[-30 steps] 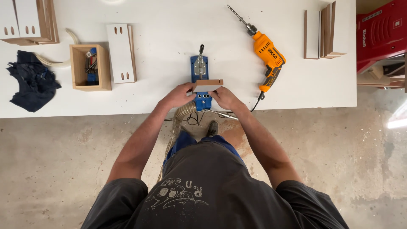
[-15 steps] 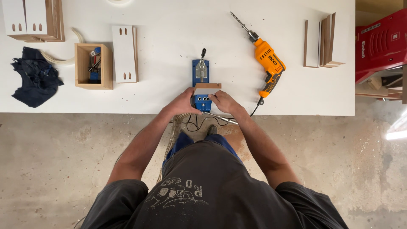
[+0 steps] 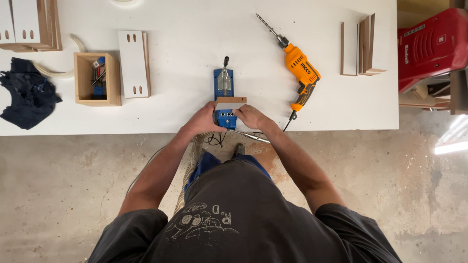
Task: The person uses a corded drill to create holes in small wooden pieces clamped in a blue jig on a white workbench. They repeatedly position the wood, drill, and then move the finished pieces to a stack on the right side of the table.
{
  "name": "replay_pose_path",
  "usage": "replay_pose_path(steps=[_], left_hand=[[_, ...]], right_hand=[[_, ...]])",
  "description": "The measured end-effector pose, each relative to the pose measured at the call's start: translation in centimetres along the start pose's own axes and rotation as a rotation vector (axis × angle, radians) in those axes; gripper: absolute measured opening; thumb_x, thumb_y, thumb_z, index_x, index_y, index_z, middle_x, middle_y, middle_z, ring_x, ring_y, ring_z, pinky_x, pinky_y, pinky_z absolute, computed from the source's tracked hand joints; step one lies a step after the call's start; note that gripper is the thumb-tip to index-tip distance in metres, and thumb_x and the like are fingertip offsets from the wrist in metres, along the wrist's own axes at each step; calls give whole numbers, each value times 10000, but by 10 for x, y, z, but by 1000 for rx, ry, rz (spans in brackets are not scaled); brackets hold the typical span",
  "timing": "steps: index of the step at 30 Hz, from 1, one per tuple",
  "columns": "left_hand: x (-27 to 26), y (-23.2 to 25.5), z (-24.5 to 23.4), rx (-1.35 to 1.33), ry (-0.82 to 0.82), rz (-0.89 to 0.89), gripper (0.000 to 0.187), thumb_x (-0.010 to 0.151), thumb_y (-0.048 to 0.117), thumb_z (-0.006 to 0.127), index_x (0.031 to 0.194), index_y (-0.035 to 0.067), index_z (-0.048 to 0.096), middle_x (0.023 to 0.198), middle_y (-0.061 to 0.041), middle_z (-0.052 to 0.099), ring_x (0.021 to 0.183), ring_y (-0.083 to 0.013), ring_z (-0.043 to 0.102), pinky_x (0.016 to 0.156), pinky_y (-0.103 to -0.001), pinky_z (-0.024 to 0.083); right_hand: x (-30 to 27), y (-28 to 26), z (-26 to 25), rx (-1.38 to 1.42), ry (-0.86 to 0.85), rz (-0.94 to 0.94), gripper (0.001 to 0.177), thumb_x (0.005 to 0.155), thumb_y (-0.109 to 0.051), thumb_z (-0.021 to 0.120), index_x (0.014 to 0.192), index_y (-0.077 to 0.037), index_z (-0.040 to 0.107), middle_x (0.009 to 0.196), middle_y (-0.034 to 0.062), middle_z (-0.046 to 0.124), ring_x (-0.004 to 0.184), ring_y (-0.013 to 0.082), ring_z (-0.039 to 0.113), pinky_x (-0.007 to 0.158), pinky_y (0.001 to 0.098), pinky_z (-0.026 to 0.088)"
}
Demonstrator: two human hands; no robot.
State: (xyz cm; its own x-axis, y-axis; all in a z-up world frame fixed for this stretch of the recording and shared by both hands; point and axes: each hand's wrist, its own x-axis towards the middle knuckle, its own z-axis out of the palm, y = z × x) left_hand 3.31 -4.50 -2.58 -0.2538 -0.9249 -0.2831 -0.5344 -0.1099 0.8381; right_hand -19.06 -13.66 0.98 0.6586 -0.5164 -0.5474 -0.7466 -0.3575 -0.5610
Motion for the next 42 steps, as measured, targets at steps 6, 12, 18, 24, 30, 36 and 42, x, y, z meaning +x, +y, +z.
replay_pose_path(steps=[6,12,18,24,30,36,42], left_hand=[[-4,12,-8,-20,-12,-17,1096,703,516,949,1459,-20,364,1475,-265,430,1354,-477,509,1135,-576,494],[-7,17,-9,10,-15,-8,1108,726,520,930,1477,-48,346,1491,-294,412,1355,-486,509,1135,-591,495],[-7,18,-9,-6,-27,-3,1069,721,507,928,1455,-35,371,1469,-276,436,1387,-482,473,1154,-600,471],[5,1,3,108,23,-33,1298,591,650,948,1534,-1,337,1561,-214,383,1493,-394,368,1225,-525,397],[11,-14,7,98,79,25,1326,566,667,945,1568,27,359,1622,-184,371,1527,-348,321,1283,-468,286],[15,-36,17,127,109,64,1330,566,706,927,1583,69,355,1649,-138,352,1532,-340,313,1276,-490,290],[16,-40,23,136,136,57,1344,527,689,952,1583,102,363,1629,-111,379,1510,-309,359,1279,-446,286]], right_hand=[[5,4,8,-17,65,8,792,1094,-587,233,1187,89,635,1213,298,659,1238,393,586,1124,433,417],[2,16,11,45,104,31,774,1087,-595,290,1184,93,631,1214,311,650,1238,394,581,1113,442,424],[4,20,13,69,87,65,771,1078,-604,306,1179,88,629,1203,306,644,1241,401,578,1093,452,440],[-10,-4,-5,81,32,41,810,1062,-620,322,1216,118,618,1265,326,629,1269,427,563,1120,457,428],[39,2,-66,520,262,51,479,975,-472,623,1272,-107,712,1224,166,706,1159,315,660,1039,464,485],[135,-16,-64,665,547,25,535,1016,-642,438,1146,-244,771,1112,40,754,1051,236,693,1007,387,514],[129,19,-17,467,509,-437,354,1118,-313,461,1100,-140,769,1378,93,651,1372,357,503,1204,498,355]])
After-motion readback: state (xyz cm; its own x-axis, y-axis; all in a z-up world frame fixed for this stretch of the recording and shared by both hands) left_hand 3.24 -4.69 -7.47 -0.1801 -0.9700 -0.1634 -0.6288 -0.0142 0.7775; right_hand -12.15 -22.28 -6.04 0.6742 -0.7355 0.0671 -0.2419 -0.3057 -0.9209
